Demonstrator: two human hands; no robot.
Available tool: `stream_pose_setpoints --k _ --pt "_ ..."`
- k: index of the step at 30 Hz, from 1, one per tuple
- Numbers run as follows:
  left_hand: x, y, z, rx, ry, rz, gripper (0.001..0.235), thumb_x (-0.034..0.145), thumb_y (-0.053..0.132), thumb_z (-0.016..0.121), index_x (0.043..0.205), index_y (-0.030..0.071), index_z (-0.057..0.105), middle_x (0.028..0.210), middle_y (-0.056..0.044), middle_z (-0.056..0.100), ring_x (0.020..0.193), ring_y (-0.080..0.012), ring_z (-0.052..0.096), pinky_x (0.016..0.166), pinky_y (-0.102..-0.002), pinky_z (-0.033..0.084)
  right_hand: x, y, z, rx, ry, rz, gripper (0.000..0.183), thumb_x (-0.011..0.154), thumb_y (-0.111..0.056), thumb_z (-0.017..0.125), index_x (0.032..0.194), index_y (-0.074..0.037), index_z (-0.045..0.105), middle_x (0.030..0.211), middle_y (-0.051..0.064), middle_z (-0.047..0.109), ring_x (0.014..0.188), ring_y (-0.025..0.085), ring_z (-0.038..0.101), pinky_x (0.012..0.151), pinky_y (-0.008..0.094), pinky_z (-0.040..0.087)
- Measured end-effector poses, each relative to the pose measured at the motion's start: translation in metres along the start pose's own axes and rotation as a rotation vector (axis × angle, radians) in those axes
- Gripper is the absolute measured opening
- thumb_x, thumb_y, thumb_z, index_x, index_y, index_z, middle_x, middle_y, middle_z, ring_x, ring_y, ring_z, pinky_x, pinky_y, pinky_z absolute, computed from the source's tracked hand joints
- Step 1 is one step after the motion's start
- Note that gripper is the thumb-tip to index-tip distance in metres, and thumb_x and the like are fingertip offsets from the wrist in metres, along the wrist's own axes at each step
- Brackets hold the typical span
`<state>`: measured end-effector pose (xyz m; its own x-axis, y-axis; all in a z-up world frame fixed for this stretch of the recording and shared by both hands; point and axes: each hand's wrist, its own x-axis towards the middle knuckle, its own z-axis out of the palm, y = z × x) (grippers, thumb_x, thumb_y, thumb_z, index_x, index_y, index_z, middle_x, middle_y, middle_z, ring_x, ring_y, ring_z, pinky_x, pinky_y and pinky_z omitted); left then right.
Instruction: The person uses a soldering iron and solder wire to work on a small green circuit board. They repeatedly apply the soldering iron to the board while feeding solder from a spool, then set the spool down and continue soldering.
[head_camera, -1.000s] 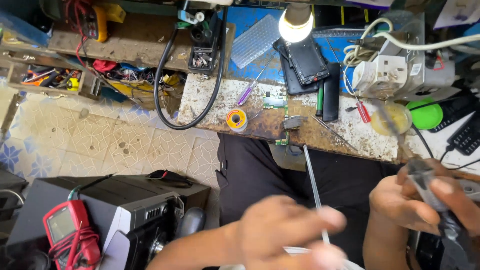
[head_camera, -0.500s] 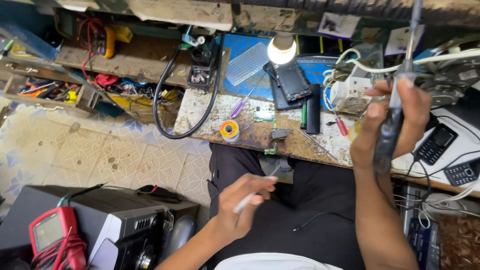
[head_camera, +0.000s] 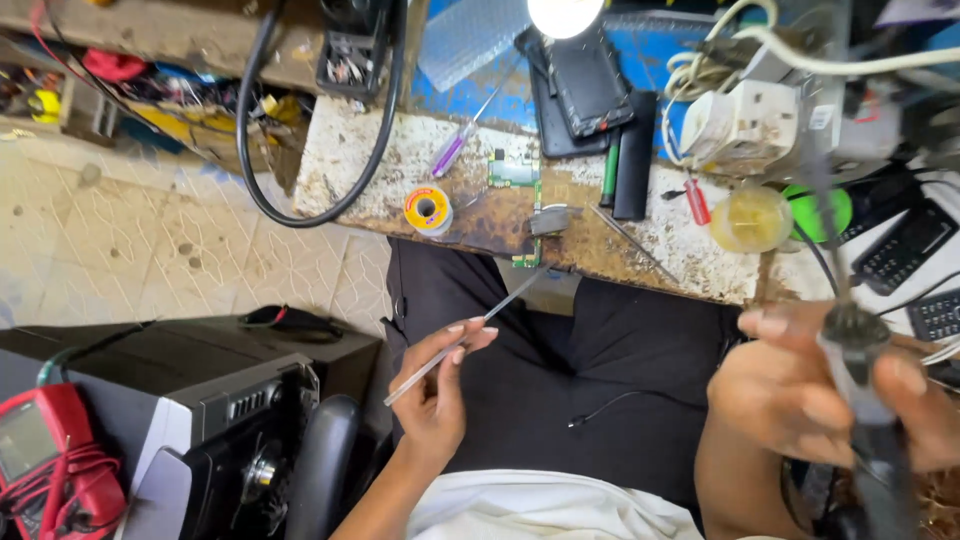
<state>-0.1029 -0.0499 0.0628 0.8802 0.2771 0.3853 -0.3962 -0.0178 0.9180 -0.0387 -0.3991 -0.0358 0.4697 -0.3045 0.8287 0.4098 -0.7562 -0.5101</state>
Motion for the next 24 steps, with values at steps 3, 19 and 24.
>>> stream_pose_setpoints --k 3,19,24 --pt "0.000 -0.011 -0.006 -0.020 0.011 -0.037 0.020 0.110 0.002 0.043 0.128 -0.002 0.052 0.121 -0.029 0.068 0.100 -0.0415 0.078 0.093 -0.049 0.070 0.006 -0.046 0.013 -0.064 0.154 0.211 0.044 0.114 -0.045 0.036 0.135 -0.007 0.038 0.130 0.010 0.039 0.119 0.026 0.042 0.101 0.038 0.040" --pt "0.040 -0.009 -0.030 0.144 -0.152 0.170 0.027 0.116 0.011 0.039 0.135 0.001 0.055 0.101 -0.018 0.076 0.077 -0.0277 0.078 0.071 -0.037 0.071 0.042 -0.123 0.084 0.506 -0.318 0.116 0.042 0.116 -0.050 0.039 0.102 -0.009 0.038 0.065 0.005 0.034 0.046 0.021 0.025 0.053 0.039 0.035" --pt "0.068 -0.011 -0.043 0.097 -0.403 0.253 0.029 0.121 0.017 0.032 0.146 0.006 0.042 0.116 -0.019 0.070 0.090 -0.0295 0.078 0.077 -0.039 0.072 0.033 -0.116 0.089 0.421 -0.272 0.109 0.047 0.114 -0.055 0.039 0.099 -0.010 0.040 0.068 0.005 0.035 0.047 0.025 0.028 0.052 0.044 0.036"
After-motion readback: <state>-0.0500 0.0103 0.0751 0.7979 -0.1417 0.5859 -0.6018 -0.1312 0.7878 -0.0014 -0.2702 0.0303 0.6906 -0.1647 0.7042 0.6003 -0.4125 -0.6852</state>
